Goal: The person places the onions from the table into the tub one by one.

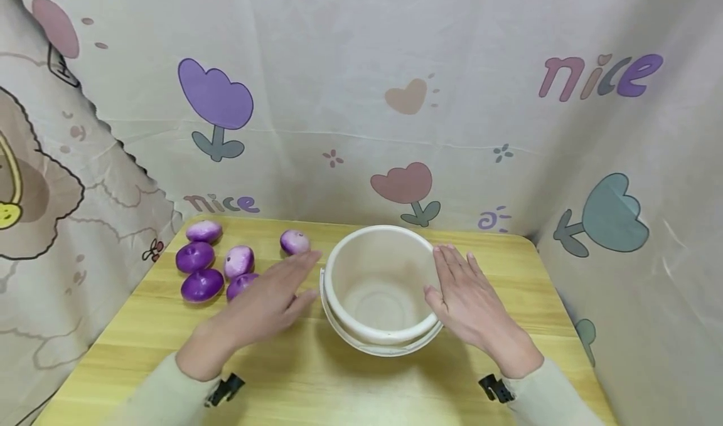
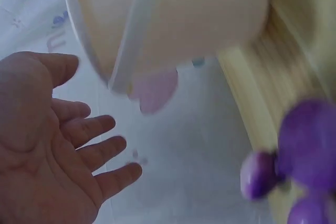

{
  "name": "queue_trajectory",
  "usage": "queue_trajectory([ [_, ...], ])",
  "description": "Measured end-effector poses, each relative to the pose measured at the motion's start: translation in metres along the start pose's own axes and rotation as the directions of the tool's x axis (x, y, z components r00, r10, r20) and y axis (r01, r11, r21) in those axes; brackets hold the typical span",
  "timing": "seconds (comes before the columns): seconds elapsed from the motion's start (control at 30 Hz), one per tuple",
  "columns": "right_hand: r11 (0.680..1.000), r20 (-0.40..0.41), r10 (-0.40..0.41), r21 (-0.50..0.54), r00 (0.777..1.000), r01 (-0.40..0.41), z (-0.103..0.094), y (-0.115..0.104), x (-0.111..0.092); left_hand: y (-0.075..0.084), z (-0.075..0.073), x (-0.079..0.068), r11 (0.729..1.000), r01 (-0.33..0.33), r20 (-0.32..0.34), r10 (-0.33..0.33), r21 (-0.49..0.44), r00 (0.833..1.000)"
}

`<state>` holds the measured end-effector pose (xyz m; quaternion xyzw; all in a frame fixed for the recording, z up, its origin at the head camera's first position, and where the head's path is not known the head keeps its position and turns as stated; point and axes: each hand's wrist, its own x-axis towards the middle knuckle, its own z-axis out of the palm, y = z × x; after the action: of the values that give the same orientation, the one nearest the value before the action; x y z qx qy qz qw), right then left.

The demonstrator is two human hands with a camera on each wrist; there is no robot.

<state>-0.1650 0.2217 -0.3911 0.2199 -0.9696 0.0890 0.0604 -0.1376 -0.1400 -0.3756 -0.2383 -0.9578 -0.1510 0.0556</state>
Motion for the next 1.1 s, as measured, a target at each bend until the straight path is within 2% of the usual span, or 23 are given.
queue_trajectory([
  [0.13,1.0,0.004,0.011,0.006,1.0,-0.011,-0.002,0.001,-0.001,-0.027,-0.015,-0.004,0.994,-0.013,-0.003,0.013,0.107,1.0],
  [0.27,1.0,0.003,0.009,0.01,1.0,-0.009,-0.002,0.003,0.001,-0.052,-0.019,-0.007,0.97,-0.049,0.093,0.027,0.239,0.995],
  [0.37,1.0,0.003,0.011,0.016,1.0,-0.012,-0.003,0.004,0.002,-0.067,-0.011,-0.007,0.947,-0.103,0.188,0.046,0.305,0.981],
  [0.5,1.0,0.0,0.025,0.018,1.0,-0.025,-0.004,0.005,0.003,-0.081,0.01,-0.004,0.905,-0.217,0.273,0.119,0.366,0.955],
  [0.63,0.999,-0.007,0.027,0.019,1.0,-0.027,-0.004,0.005,0.003,-0.087,0.027,-0.001,0.838,-0.318,0.319,0.184,0.442,0.93],
  [0.73,1.0,-0.013,0.017,0.02,1.0,-0.017,-0.003,0.005,0.003,-0.089,0.034,-0.001,0.806,-0.339,0.321,0.197,0.485,0.927],
  [0.9,1.0,-0.011,0.012,0.023,1.0,-0.012,-0.002,0.003,0.002,-0.088,0.037,0.001,0.81,-0.323,0.298,0.192,0.489,0.935],
  [1.1,1.0,-0.01,0.021,0.019,1.0,-0.021,0.0,0.001,0.002,-0.092,0.041,0.002,0.819,-0.308,0.313,0.167,0.484,0.935],
])
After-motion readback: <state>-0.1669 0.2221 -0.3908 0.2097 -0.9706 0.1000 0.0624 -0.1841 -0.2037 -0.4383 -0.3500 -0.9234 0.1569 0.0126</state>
